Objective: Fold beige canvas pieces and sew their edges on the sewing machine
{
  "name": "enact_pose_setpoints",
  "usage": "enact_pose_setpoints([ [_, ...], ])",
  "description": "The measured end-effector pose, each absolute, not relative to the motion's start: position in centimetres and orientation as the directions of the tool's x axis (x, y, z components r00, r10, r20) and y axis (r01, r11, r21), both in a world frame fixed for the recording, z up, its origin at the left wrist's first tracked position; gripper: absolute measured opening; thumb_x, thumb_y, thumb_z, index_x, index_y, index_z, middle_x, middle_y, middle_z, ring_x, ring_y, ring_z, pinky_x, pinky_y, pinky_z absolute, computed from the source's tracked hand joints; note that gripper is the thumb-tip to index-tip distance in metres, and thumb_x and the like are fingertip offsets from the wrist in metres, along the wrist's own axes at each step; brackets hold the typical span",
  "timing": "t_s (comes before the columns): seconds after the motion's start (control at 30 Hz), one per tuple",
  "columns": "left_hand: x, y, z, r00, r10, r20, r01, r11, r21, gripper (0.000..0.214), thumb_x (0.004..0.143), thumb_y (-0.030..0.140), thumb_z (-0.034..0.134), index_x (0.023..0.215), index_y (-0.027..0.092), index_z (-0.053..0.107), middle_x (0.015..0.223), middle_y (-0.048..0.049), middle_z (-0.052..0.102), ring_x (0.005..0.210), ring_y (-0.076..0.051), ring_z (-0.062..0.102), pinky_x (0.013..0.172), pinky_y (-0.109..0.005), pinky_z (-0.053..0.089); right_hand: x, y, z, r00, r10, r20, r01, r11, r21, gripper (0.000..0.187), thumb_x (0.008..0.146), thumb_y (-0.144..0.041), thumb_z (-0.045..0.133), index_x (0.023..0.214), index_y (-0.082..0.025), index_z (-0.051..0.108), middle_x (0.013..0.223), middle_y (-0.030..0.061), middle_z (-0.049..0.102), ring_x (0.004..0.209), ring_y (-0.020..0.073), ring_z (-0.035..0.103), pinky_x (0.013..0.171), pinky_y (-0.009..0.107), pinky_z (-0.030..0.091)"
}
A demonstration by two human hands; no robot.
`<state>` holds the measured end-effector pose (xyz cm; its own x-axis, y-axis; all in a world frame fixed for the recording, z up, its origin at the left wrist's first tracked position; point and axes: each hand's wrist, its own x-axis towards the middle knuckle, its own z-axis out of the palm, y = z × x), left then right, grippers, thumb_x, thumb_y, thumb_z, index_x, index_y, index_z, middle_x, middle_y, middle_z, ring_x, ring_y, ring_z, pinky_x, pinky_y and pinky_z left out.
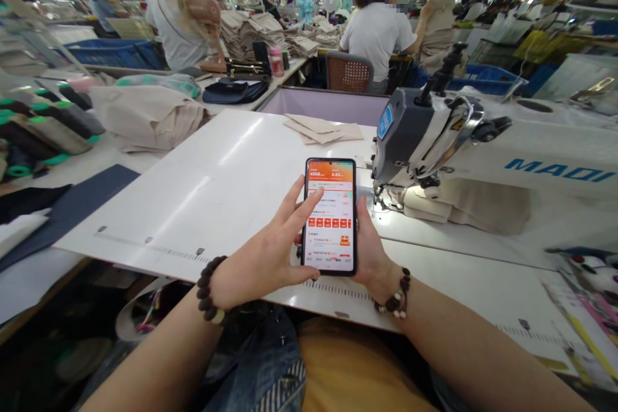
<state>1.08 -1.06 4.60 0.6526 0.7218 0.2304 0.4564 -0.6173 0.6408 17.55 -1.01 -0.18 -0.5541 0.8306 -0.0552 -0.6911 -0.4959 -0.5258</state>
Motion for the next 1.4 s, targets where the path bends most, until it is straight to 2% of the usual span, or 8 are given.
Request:
enact_pose_setpoints([
  [0.1, 1.0, -1.0, 4.7, 0.653, 0.726, 0.217, 0.463, -0.609, 0.644, 0.103, 0.066, 0.014, 0.068, 0.141, 0.034, 0.000, 0.149, -0.0093, -0.010, 0.128, -0.034, 0.031, 0.092, -0.045, 0.048, 17.6, -1.0, -0.2, -0.557, 0.829, -0.045, -0.692, -0.493, -0.526, 0.078, 0.083, -0.069, 0.002, 0.117, -0.023, 0.055, 0.106, 0.0099, 0.063, 0.088, 0.0234, 0.062, 0.085, 0.050, 0.042],
  [0.3, 1.3, -1.2, 4.5, 0.651, 0.720, 0.239, 0.481, -0.635, 0.604, 0.102, 0.067, 0.012, 0.068, 0.141, 0.032, 0.001, 0.149, -0.0091, -0.012, 0.134, -0.034, 0.017, 0.100, -0.048, 0.039, 17.5, -1.0, -0.3, -0.527, 0.847, -0.068, -0.712, -0.484, -0.508, 0.076, 0.083, -0.068, 0.004, 0.116, -0.023, 0.056, 0.106, 0.0088, 0.063, 0.087, 0.0235, 0.062, 0.082, 0.049, 0.044],
  [0.43, 1.4, -1.2, 4.4, 0.643, 0.723, 0.252, 0.490, -0.641, 0.590, 0.102, 0.066, 0.010, 0.067, 0.141, 0.031, 0.001, 0.149, -0.0092, -0.012, 0.135, -0.033, 0.013, 0.102, -0.050, 0.036, 17.5, -1.1, -0.1, -0.501, 0.859, -0.101, -0.708, -0.474, -0.523, 0.075, 0.084, -0.067, 0.004, 0.117, -0.023, 0.055, 0.109, 0.0092, 0.062, 0.089, 0.0237, 0.061, 0.084, 0.049, 0.042],
  [0.77, 1.2, -1.3, 4.7, 0.644, 0.724, 0.246, 0.458, -0.623, 0.635, 0.101, 0.067, 0.017, 0.070, 0.141, 0.032, 0.002, 0.149, -0.0086, -0.011, 0.134, -0.034, 0.016, 0.101, -0.049, 0.038, 17.5, -1.1, -0.4, -0.543, 0.838, -0.055, -0.701, -0.489, -0.519, 0.077, 0.082, -0.071, 0.006, 0.117, -0.024, 0.055, 0.109, 0.0087, 0.062, 0.087, 0.0236, 0.062, 0.082, 0.049, 0.043],
  [1.0, 1.1, -1.2, 4.6, 0.638, 0.723, 0.266, 0.439, -0.625, 0.646, 0.100, 0.067, 0.019, 0.070, 0.141, 0.033, 0.003, 0.149, -0.0098, -0.006, 0.133, -0.035, 0.020, 0.098, -0.048, 0.041, 17.5, -1.0, -0.3, -0.523, 0.849, -0.075, -0.709, -0.483, -0.515, 0.075, 0.083, -0.069, 0.008, 0.116, -0.022, 0.056, 0.102, 0.0093, 0.065, 0.089, 0.0224, 0.061, 0.084, 0.046, 0.043],
  [1.2, 1.3, -1.0, 4.6, 0.600, 0.744, 0.294, 0.467, -0.624, 0.627, 0.094, 0.071, 0.021, 0.067, 0.141, 0.031, 0.006, 0.149, -0.0081, 0.004, 0.136, -0.030, 0.007, 0.107, -0.051, 0.025, 17.4, -1.0, -0.2, -0.547, 0.833, -0.077, -0.697, -0.504, -0.510, 0.079, 0.082, -0.071, 0.008, 0.110, -0.018, 0.059, 0.104, 0.0115, 0.064, 0.091, 0.0236, 0.061, 0.084, 0.046, 0.044],
  [1.3, 1.8, -0.7, 4.5, 0.515, 0.795, 0.319, 0.445, -0.566, 0.694, 0.082, 0.074, 0.019, 0.062, 0.140, 0.030, 0.014, 0.148, -0.0080, 0.013, 0.133, -0.030, 0.021, 0.105, -0.048, 0.033, 17.3, -1.0, -0.1, -0.536, 0.840, -0.084, -0.699, -0.497, -0.515, 0.078, 0.080, -0.073, 0.013, 0.108, -0.018, 0.060, 0.104, 0.0122, 0.064, 0.093, 0.0242, 0.060, 0.086, 0.046, 0.042],
  [1.4, 2.5, -0.4, 4.4, 0.429, 0.840, 0.334, 0.371, -0.500, 0.782, 0.073, 0.077, 0.016, 0.056, 0.138, 0.030, 0.019, 0.142, -0.0097, 0.023, 0.113, -0.025, 0.048, 0.086, -0.040, 0.051, 17.1, -1.0, 0.2, -0.489, 0.865, -0.113, -0.710, -0.469, -0.524, 0.076, 0.080, -0.073, 0.018, 0.108, -0.016, 0.061, 0.104, 0.0126, 0.064, 0.096, 0.0233, 0.059, 0.090, 0.043, 0.040],
])
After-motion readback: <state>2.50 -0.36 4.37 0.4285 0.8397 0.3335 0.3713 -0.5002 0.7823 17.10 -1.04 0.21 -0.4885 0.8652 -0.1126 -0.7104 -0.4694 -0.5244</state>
